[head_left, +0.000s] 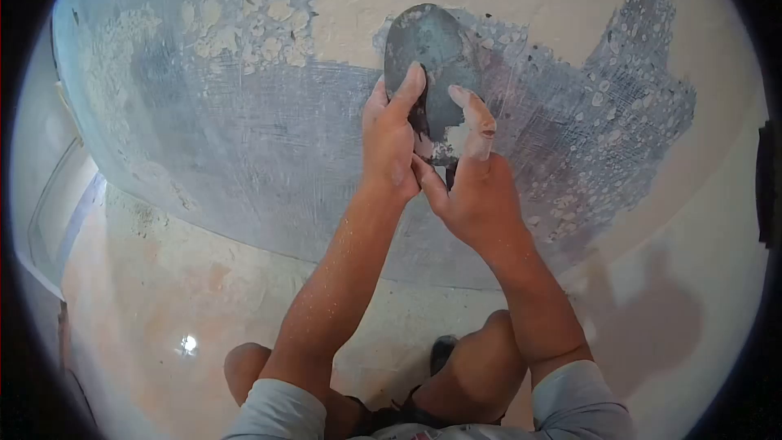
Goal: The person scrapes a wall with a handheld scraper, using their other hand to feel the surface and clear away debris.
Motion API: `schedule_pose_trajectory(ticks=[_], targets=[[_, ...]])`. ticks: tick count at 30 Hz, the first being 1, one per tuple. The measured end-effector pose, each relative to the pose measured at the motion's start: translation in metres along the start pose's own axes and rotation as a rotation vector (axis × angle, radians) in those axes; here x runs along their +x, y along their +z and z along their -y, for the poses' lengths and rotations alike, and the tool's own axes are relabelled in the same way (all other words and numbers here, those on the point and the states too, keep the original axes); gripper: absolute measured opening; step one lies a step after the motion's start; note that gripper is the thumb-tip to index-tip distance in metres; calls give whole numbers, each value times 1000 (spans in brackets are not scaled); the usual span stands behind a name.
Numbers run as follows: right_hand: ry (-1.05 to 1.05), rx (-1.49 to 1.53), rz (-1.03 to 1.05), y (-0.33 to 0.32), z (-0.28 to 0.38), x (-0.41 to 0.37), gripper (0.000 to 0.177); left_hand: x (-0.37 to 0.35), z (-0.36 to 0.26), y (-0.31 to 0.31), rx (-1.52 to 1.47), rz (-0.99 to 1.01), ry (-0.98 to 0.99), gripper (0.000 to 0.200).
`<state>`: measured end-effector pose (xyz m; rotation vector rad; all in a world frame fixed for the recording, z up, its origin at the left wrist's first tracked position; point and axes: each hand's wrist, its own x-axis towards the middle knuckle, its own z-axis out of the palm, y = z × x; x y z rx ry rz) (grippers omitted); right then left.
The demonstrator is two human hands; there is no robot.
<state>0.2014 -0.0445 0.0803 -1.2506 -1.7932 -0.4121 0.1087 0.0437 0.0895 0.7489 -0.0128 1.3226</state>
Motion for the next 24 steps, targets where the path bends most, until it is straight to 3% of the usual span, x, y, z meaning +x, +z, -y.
schedule_pose_trajectory(ticks=[3,5,7,9,10,12,13,16,19,22,24], targets=[[86,-12,78,-1,6,-7,94,-8,-1,-1,0,-87,-23,38],[-25,-31,-26,10,-5,-5,92,1,-5,-6,12,28,-10,39],[-67,-35,-51,5,-8,-4,91,-3,3,-1,2,-6,-8,37],[-3,-11,35,-2,-1,-10,91,-9,7,-1,6,-177,-17,36],[-5,-8,31,-3,2,-7,91,-7,6,-3,9,-175,-13,36],[219,-27,229,-3,7,2,92,1,1,-12,31,-10,37,38],[49,-31,77,1,5,3,91,3,-1,-13,43,15,17,38],[195,-26,205,-9,17,-4,91,-5,4,-12,8,-37,-16,38],[99,-24,100,1,9,-6,91,-6,3,-12,16,-29,2,38],[182,-6,220,-14,16,-4,91,-5,6,-15,19,-38,-22,38],[133,-12,154,-1,6,-12,92,-2,2,-19,10,-17,-44,37]])
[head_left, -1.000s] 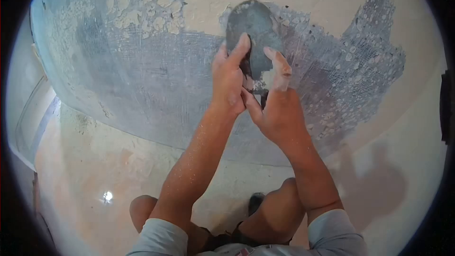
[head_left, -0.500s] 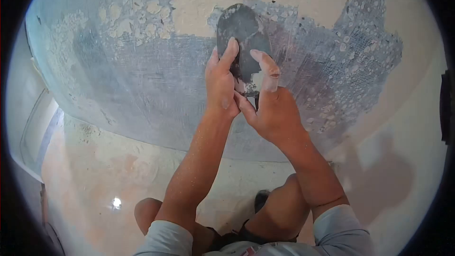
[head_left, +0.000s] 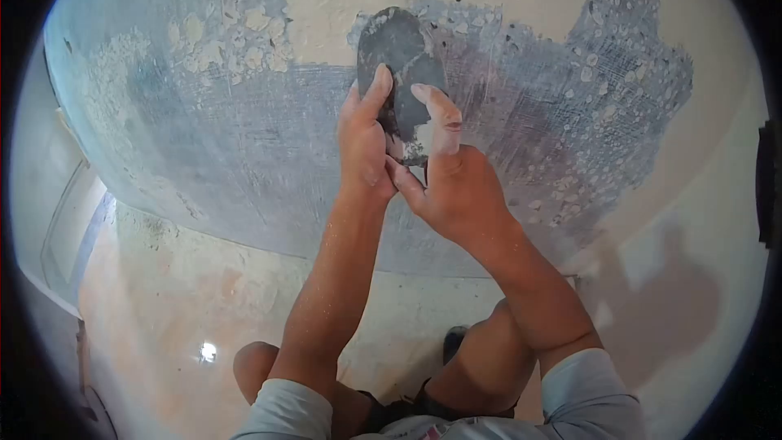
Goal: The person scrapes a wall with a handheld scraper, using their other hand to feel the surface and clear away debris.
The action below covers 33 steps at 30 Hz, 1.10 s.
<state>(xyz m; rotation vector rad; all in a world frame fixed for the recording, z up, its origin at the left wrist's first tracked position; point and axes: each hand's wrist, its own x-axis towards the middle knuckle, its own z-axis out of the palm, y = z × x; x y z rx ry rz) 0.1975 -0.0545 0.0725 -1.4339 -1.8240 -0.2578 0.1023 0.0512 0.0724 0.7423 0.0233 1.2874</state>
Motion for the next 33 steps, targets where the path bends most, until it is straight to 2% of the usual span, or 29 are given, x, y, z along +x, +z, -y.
schedule_pose_trajectory(ticks=[2,5,7,8,10,11,15,18,20,23,29,30,33], targets=[[-60,-22,-68,-2,-4,4,92,1,3,7,7,-15,31,35],[22,59,8,-13,-4,8,91,-1,5,10,24,-41,58,34],[27,12,23,-6,-1,18,90,10,-3,2,36,-16,79,33],[108,-40,100,-6,3,24,89,13,-3,-5,42,-7,76,33],[112,-39,94,-12,13,21,89,16,-10,-10,-51,81,-34,35],[121,-36,107,-11,17,16,90,11,-5,-7,-45,-15,-19,34],[-47,12,-79,18,-9,13,90,3,-11,2,87,-59,50,36],[-91,68,-129,18,-9,6,87,-2,-8,2,129,-62,62,37],[-67,148,-142,26,-11,-11,89,-19,-7,9,287,-217,29,37],[-143,76,-200,28,-16,-8,91,-9,-3,4,206,-161,94,35],[-51,114,-186,27,-13,-14,88,-18,0,13,196,-125,104,35],[-147,119,-241,30,-19,-12,88,-18,-2,12,202,-127,99,35],[-170,110,-223,25,-18,-2,90,-6,-3,12,188,-79,119,40]])
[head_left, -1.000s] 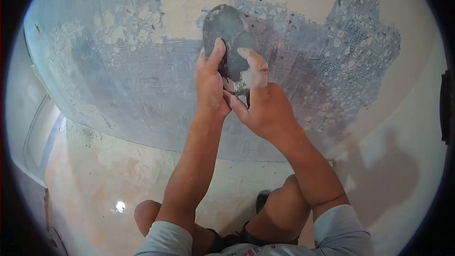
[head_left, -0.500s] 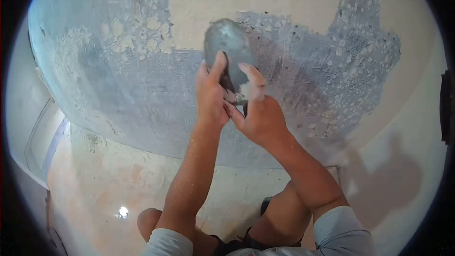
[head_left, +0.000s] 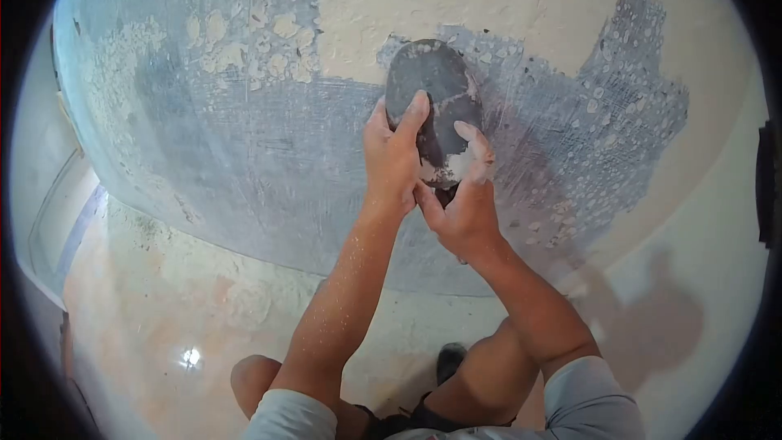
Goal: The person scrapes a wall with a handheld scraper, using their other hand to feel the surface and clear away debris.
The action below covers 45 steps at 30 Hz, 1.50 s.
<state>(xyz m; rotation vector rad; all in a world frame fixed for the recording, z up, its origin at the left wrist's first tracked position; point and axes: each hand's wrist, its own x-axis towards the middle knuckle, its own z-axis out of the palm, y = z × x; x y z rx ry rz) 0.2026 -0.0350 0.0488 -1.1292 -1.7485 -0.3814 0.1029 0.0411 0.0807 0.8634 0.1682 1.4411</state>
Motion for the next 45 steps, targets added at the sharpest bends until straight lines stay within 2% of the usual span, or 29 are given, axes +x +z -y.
schedule_pose_trajectory(ticks=[4,7,9,12,16,18,19,22,23,24,26,27,29,30,31,34,35,37,38,40,41,43,44,45], targets=[[45,-6,30,-5,3,-8,92,-7,5,1,-27,-26,-31,42],[52,-20,40,-8,4,0,92,-1,2,2,-24,31,-39,44],[46,-11,36,-11,6,-2,92,-6,7,5,-33,-46,-16,43],[38,-55,46,-11,5,0,93,-3,3,1,-33,17,-54,41],[18,-112,33,-17,2,5,92,-5,3,9,-104,-4,-86,37],[16,-139,6,-23,-4,-6,89,-12,10,10,-33,-9,-134,37],[186,-101,75,-30,2,-4,93,-9,11,12,-77,9,-167,38],[198,-133,-14,-41,-2,2,102,2,16,20,-111,145,-212,40],[216,14,-64,-42,-10,2,106,2,16,22,-119,145,-212,40],[218,9,-61,-43,-10,3,106,2,16,23,-110,185,-264,40],[210,-12,-62,-51,1,9,103,3,19,22,-99,239,-323,44],[51,-174,-66,-55,1,12,99,4,18,22,-100,245,-327,44],[0,-204,-76,-53,-6,23,96,3,9,25,-151,203,-369,45],[-50,-227,-79,-53,-9,25,92,7,10,23,-197,221,-321,45],[-21,-296,-75,-49,4,30,84,11,11,21,-246,237,-272,45],[56,-259,-26,-43,17,33,82,13,13,22,-316,250,-257,43],[-75,-365,-75,-50,10,33,83,10,15,21,-311,221,-281,43],[155,7,-70,-56,7,24,84,10,20,19,-267,262,-310,45],[121,-41,-86,-54,6,25,83,12,20,17,-253,269,-285,46],[-105,-379,-74,-46,14,33,81,10,14,19,-354,270,-221,45],[30,-347,-9,-44,23,31,81,11,17,21,-359,277,-221,45],[75,-243,-22,-54,12,30,82,11,20,18,-350,268,-256,43],[125,-135,-34,-55,9,26,82,7,18,19,-258,248,-318,45],[118,-154,-60,-55,8,24,82,4,15,23,-171,231,-373,48]])
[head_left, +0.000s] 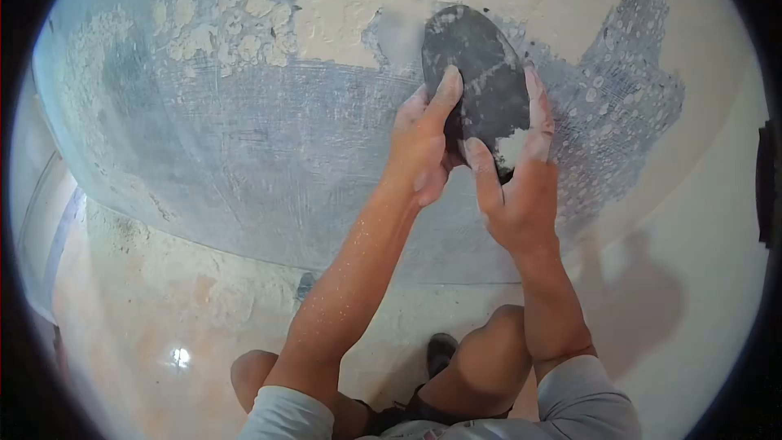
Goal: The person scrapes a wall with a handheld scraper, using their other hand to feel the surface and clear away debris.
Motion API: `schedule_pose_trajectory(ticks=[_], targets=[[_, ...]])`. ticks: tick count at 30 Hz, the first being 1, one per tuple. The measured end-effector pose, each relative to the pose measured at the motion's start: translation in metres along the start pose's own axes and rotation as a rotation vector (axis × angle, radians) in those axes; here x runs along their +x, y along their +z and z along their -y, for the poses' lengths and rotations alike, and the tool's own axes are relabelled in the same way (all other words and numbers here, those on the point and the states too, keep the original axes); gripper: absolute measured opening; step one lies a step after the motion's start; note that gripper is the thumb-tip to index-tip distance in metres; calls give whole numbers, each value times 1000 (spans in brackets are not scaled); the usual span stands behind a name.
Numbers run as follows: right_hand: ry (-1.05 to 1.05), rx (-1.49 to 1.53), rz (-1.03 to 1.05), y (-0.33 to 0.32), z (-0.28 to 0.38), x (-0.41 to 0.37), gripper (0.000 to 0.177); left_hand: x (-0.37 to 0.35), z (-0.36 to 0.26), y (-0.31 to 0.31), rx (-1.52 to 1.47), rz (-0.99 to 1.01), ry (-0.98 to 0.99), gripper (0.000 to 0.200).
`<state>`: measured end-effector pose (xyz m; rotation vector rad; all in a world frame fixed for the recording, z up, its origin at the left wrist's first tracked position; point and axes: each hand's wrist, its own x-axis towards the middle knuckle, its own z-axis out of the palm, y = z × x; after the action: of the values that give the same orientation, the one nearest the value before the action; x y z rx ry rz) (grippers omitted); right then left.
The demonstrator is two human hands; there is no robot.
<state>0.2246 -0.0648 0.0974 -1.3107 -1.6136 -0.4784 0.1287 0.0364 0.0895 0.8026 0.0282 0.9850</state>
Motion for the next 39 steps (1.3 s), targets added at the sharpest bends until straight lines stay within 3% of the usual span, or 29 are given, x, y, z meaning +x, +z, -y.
schedule_pose_trajectory(ticks=[3,6,8,10,11,15,19,22,23,26,29,30,32,33,36,39], targets=[[-149,-208,-4,13,9,4,82,3,-3,-14,-146,113,118,43],[30,-136,35,2,4,4,83,7,2,-7,-128,57,80,44],[-27,-96,-19,6,0,0,83,4,1,-9,-61,54,48,46],[-86,-141,4,14,4,2,83,8,0,-13,-133,86,187,48],[-9,-125,80,16,12,2,83,0,-7,-16,-153,94,142,48],[-54,-140,10,11,4,1,85,0,-6,-3,13,8,41,46],[-3,-184,75,19,20,1,83,-1,-9,-17,-125,106,152,45],[-117,-148,-42,9,-3,2,85,10,3,-14,-62,53,81,48],[-80,24,-74,16,-6,1,85,10,3,-20,-56,50,78,48],[-94,-92,-11,15,5,1,82,6,-3,-24,-119,91,188,49],[22,-79,90,12,11,4,83,6,-2,-15,-109,53,115,48],[-86,-100,-74,16,-4,0,81,5,0,-12,-29,39,71,48],[-128,-35,-148,22,-5,1,81,7,1,-15,54,72,81,48],[-15,-154,-33,23,3,-7,81,9,4,-24,-25,82,110,48],[-24,-192,103,22,9,-2,82,3,4,-21,-130,68,131,50],[-72,-31,-66,18,-12,-4,83,5,0,-19,-58,36,3,51]])
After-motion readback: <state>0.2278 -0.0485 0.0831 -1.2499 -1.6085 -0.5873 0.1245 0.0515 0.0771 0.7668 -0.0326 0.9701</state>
